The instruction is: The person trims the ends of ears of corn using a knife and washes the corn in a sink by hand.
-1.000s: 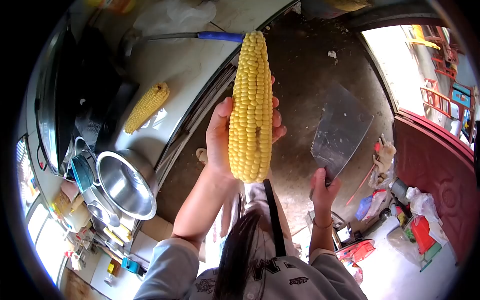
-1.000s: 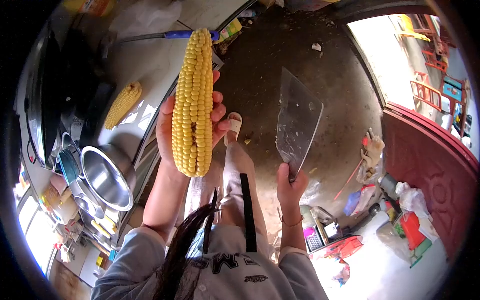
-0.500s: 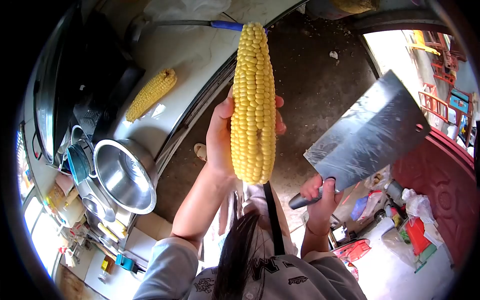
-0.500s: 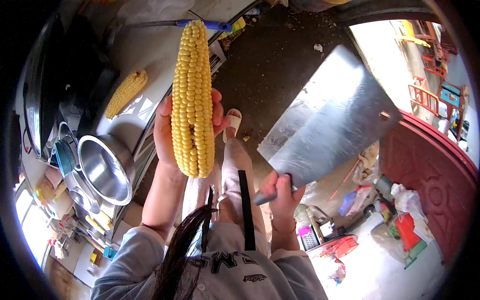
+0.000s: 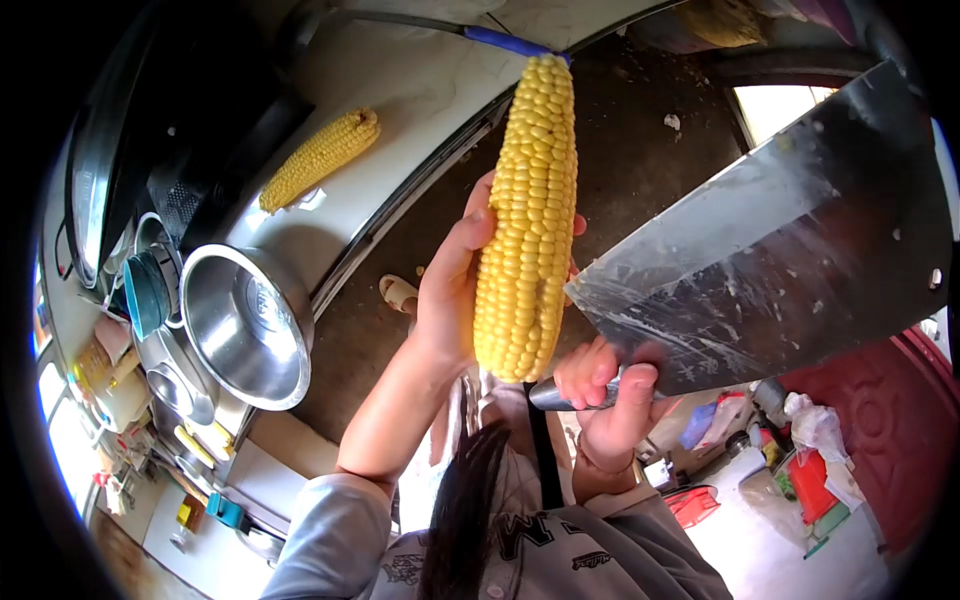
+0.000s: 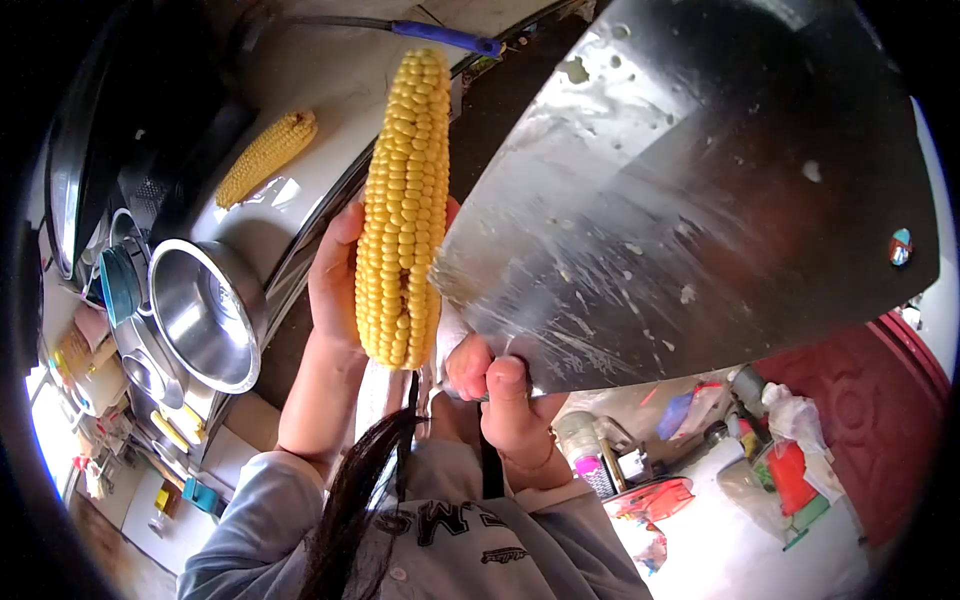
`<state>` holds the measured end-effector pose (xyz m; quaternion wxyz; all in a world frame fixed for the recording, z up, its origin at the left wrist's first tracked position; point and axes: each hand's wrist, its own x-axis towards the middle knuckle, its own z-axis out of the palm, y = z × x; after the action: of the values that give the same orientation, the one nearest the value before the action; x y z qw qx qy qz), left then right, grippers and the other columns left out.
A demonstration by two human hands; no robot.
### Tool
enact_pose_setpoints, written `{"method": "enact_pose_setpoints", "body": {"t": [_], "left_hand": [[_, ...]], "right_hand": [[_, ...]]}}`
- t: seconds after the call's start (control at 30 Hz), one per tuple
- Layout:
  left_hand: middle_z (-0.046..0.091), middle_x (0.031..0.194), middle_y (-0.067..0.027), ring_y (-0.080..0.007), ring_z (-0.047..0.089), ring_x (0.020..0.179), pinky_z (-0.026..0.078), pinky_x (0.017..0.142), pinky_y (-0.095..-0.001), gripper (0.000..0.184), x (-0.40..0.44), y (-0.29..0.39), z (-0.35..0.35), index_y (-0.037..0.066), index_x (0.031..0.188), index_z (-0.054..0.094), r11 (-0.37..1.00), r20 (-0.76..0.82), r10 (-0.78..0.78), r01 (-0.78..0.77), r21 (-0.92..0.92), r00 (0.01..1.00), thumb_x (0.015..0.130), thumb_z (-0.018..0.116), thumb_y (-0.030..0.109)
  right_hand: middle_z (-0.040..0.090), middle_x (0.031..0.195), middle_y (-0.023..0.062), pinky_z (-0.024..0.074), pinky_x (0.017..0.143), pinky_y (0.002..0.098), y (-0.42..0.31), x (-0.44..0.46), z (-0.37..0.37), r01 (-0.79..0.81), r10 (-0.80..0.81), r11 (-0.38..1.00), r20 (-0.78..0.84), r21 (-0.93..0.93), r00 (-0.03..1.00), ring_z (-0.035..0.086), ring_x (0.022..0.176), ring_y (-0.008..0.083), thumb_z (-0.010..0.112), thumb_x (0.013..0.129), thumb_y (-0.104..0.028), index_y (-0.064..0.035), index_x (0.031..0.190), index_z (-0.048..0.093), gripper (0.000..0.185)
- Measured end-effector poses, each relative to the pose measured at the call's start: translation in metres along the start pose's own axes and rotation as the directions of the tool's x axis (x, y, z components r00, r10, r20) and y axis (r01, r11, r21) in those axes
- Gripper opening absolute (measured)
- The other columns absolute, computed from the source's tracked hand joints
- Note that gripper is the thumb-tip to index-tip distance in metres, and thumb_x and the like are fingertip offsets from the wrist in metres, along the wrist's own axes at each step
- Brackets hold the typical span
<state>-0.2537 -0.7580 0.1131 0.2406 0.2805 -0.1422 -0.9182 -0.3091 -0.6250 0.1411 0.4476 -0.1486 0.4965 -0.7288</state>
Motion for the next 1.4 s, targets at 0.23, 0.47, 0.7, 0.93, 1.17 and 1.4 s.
{"method": "enact_pose_setpoints", "body": {"t": [0.23,0.47,0.7,0.93,1.17,1.4], "left_hand": [[0.049,0.113,-0.0194,-0.0255,0.054,0.102,0.055,0.071,-0.0365,0.047,-0.010,0.011,-0.006,0.005,0.126,0.030,0.989,0.055,-0.141,0.143,-0.048,0.989,0.088,0.040,0.031],[0.050,0.109,-0.0124,-0.0201,0.056,0.093,0.054,0.069,-0.0341,0.042,-0.015,0.014,-0.007,0.005,0.121,0.035,0.976,0.010,-0.212,0.212,-0.049,0.977,0.087,0.043,0.029],[0.058,0.101,-0.0193,-0.0313,0.063,0.078,0.055,0.062,-0.0448,0.041,-0.020,0.014,-0.023,-0.003,0.118,0.042,0.889,-0.042,-0.383,0.356,-0.288,0.923,0.088,0.040,0.025],[0.052,0.102,-0.0111,-0.0167,0.054,0.086,0.049,0.072,-0.0302,0.037,-0.016,0.001,-0.015,0.005,0.118,0.038,0.991,-0.135,-0.122,0.127,0.028,0.983,0.087,0.040,0.025],[0.050,0.106,-0.0127,-0.0173,0.051,0.094,0.042,0.083,-0.0286,0.041,-0.015,-0.006,-0.019,0.001,0.120,0.033,0.949,-0.124,0.150,-0.107,0.298,0.981,0.088,0.035,0.026],[0.049,0.112,-0.0157,-0.0211,0.051,0.100,0.041,0.086,-0.0310,0.046,-0.012,-0.016,-0.022,0.001,0.124,0.030,0.946,-0.096,0.245,-0.216,0.242,0.965,0.088,0.036,0.028]], "right_hand": [[0.040,0.062,0.0010,0.0342,0.045,0.0264,-0.001,0.000,0.004,0.008,-0.008,0.999,-0.003,-0.034,1.000,0.036,0.047,0.0104,0.041,0.094,-0.036,-0.0098,0.091,0.045,0.027],[0.038,0.056,0.0007,0.0328,0.043,0.0260,-0.004,-0.002,0.003,-0.013,0.005,0.982,-0.041,-0.188,0.999,0.035,0.044,0.0106,0.043,0.093,-0.035,-0.0050,0.079,0.046,0.033],[0.040,0.052,0.0003,0.0296,0.041,0.0254,-0.009,0.009,-0.006,-0.006,0.035,0.927,0.070,-0.375,0.997,0.035,0.042,0.0104,0.046,0.092,-0.035,-0.0038,0.070,0.044,0.038],[0.038,0.053,0.0016,0.0296,0.041,0.0261,0.001,0.009,-0.003,-0.148,0.147,0.986,-0.008,-0.076,0.989,0.034,0.042,0.0107,0.046,0.093,-0.029,-0.0066,0.078,0.045,0.027],[0.037,0.055,0.0014,0.0305,0.041,0.0277,0.008,0.003,0.002,-0.255,0.260,0.964,-0.054,0.079,0.964,0.034,0.041,0.0110,0.044,0.094,-0.026,-0.0114,0.083,0.044,0.017],[0.035,0.052,0.0008,0.0312,0.041,0.0290,0.007,-0.005,0.009,-0.281,0.286,0.958,-0.131,0.052,0.949,0.035,0.041,0.0119,0.046,0.093,-0.028,-0.0065,0.074,0.043,0.029]]}}
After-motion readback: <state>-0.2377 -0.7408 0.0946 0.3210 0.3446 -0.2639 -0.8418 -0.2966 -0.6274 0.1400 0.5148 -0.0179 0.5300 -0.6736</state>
